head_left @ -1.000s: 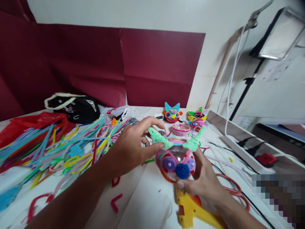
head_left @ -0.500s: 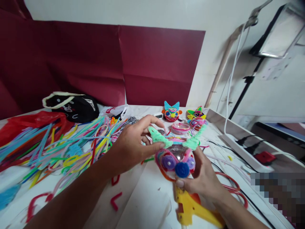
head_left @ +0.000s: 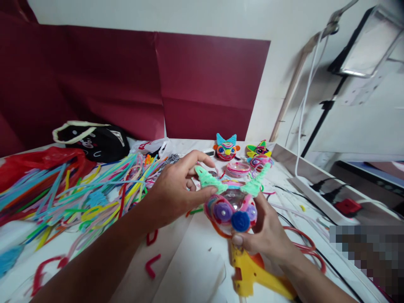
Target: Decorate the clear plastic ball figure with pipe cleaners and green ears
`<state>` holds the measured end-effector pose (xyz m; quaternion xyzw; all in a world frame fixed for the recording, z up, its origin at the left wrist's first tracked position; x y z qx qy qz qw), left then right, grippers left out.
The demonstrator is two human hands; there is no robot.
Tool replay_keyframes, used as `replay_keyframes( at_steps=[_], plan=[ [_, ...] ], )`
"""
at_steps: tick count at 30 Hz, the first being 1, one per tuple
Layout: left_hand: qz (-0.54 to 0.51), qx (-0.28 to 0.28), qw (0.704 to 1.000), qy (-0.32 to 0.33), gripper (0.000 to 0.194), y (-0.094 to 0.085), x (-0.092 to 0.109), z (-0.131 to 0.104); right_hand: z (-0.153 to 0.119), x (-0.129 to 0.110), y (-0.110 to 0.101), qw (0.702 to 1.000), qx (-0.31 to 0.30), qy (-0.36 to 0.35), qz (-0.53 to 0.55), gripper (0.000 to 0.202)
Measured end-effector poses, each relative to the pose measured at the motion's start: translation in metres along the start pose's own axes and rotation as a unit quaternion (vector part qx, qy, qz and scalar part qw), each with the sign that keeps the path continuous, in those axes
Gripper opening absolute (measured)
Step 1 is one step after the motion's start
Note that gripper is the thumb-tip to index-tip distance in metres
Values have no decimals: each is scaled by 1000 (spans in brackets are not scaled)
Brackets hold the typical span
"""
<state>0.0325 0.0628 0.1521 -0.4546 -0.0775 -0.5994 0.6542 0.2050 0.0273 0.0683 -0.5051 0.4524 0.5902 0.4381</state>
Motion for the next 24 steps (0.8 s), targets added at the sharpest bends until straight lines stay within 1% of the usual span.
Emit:
replay_keyframes(
  at_steps=[5,9,14,24],
  plan=[
    [3,-4,1000,5,35,0,1,1,-2,-2,1,1000,-7,0,22,70],
    [-16,-4,1000,-9,37,1,-1,-1,-1,-3,3,999,-11,14,31,71],
    [-5,-1,1000,1,38,-1,-1,0,-1,-5,1,1000,4,-1,21,73],
    [-13,0,1000,-5,43,-2,3,0,-1,-1,0,1000,15,24,14,72]
  ],
)
Point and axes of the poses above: each hand's wrist, its own z-axis towards the middle knuckle, its own y-axis out of the palm, x = y × z, the point moved 6 cm from there along z, towards the middle knuckle, and after that the axes turned 14 degrees about y, right-handed, at the moved point
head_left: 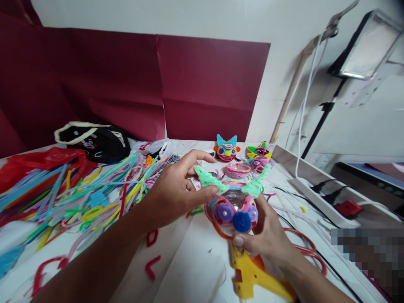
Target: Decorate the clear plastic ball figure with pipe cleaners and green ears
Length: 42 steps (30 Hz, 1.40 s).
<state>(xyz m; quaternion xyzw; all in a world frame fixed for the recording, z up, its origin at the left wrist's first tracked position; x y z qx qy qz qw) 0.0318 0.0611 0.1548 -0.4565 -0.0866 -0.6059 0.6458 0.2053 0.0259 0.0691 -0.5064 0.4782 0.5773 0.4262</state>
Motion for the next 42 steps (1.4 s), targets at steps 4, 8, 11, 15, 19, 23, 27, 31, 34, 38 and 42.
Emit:
replay_keyframes(
  at_steps=[4,8,11,15,19,23,27,31,34,38,42],
  plan=[
    [4,-20,1000,-2,47,-2,3,1,2,2,-2,1000,5,-10,-19,69],
    [20,-32,999,-13,53,-4,4,0,3,5,-5,1000,14,-18,-17,67],
    [17,-25,999,-12,55,-4,4,0,3,7,-7,1000,19,-4,-11,66],
    [-6,-10,1000,3,51,-3,5,2,4,7,-9,998,17,-27,-46,66],
    [-35,-9,999,-8,54,-1,3,4,6,9,-10,998,18,-30,-53,67],
    [-46,-7,999,-20,57,0,1,3,4,8,-7,999,26,-12,-30,68],
    [-66,-2,998,-19,55,1,-1,1,2,5,-4,1000,23,-7,-9,67],
    [-82,0,996,-22,56,1,-3,0,3,5,-3,1000,14,-12,6,67],
    [-85,-5,996,-29,58,2,-5,0,4,5,-2,1000,6,-21,2,66],
    [-87,-8,996,-33,58,3,-4,0,4,4,-3,999,17,-30,-14,67],
    [-89,-10,995,-34,58,4,-4,0,2,5,-3,999,7,-36,-33,70]
  ],
)
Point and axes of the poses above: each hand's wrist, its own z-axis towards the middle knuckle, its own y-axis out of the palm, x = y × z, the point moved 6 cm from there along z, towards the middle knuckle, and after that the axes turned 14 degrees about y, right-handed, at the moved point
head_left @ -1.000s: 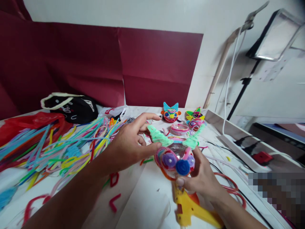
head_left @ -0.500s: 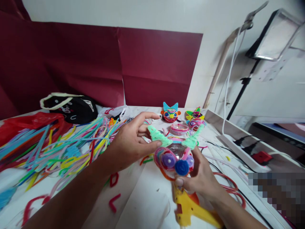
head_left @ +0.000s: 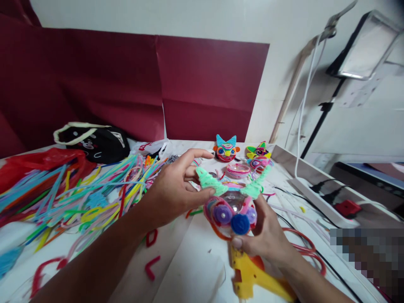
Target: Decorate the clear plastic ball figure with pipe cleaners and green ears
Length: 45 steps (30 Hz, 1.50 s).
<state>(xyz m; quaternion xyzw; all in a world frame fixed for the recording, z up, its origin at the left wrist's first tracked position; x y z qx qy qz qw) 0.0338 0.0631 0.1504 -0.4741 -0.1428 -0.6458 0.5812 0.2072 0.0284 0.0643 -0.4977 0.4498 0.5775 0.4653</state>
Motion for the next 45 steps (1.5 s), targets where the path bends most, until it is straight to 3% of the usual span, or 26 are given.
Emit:
replay_keyframes(
  at_steps=[6,17,23,39,45],
  plan=[
    [9,16,1000,10,56,-2,-4,-2,-1,-2,1,1000,-16,-3,12,77],
    [42,25,998,29,55,-1,-1,0,-1,-4,3,1000,-19,3,24,68],
    [63,19,997,38,53,0,0,1,-1,0,-1,1000,-7,-6,24,78],
    [103,23,994,16,60,-3,1,0,2,4,-6,1000,-6,-26,-13,63],
    [62,20,998,11,64,-5,-6,-1,2,4,-6,1000,17,-1,-5,61]
  ],
)
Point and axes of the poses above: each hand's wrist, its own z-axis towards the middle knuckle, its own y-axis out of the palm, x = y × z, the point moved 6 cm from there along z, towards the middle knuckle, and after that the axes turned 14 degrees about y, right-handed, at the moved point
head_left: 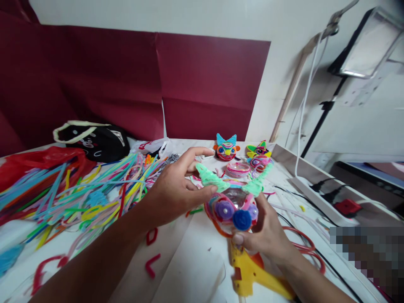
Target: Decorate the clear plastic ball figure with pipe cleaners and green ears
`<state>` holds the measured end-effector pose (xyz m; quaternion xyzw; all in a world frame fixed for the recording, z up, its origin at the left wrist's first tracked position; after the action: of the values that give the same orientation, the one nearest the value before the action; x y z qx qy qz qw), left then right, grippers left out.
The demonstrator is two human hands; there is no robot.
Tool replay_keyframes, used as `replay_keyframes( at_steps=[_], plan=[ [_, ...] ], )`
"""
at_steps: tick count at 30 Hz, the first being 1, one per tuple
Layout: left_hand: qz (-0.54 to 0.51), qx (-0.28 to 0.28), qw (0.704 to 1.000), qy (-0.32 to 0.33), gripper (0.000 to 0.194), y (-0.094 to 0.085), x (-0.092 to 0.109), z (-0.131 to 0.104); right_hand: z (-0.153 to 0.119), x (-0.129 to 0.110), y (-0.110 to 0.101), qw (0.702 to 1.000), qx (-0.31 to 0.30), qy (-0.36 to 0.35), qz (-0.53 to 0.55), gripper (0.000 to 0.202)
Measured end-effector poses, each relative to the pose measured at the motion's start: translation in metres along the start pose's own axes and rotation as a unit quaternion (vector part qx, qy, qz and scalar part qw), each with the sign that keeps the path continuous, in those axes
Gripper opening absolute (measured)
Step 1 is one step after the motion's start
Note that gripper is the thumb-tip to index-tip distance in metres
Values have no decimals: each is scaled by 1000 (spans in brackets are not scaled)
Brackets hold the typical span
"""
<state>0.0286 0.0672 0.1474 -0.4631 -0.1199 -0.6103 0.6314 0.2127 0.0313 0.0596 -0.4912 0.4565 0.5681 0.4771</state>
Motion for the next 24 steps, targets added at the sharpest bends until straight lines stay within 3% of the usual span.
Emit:
replay_keyframes(
  at_steps=[9,14,21,24],
  plan=[
    [-53,-1,999,8,71,3,4,0,-2,-6,3,1000,20,22,2,65],
    [-76,-4,997,26,71,-2,8,3,1,-8,-3,999,8,-35,-9,67],
    [-196,-69,978,-3,97,11,-10,4,4,-10,-8,999,9,-38,-5,72],
    [-244,-59,968,-27,104,25,-22,-4,1,-15,-4,1000,16,-23,6,70]
  ],
)
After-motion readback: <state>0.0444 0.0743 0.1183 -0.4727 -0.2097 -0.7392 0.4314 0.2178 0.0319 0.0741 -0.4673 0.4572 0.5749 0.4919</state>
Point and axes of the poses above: each hand's wrist, its own z-axis towards the middle knuckle, its own y-axis out of the palm, x = y × z, the point moved 6 cm from there along z, towards the middle knuckle, and after that the axes turned 14 degrees about y, right-handed, at the moved point
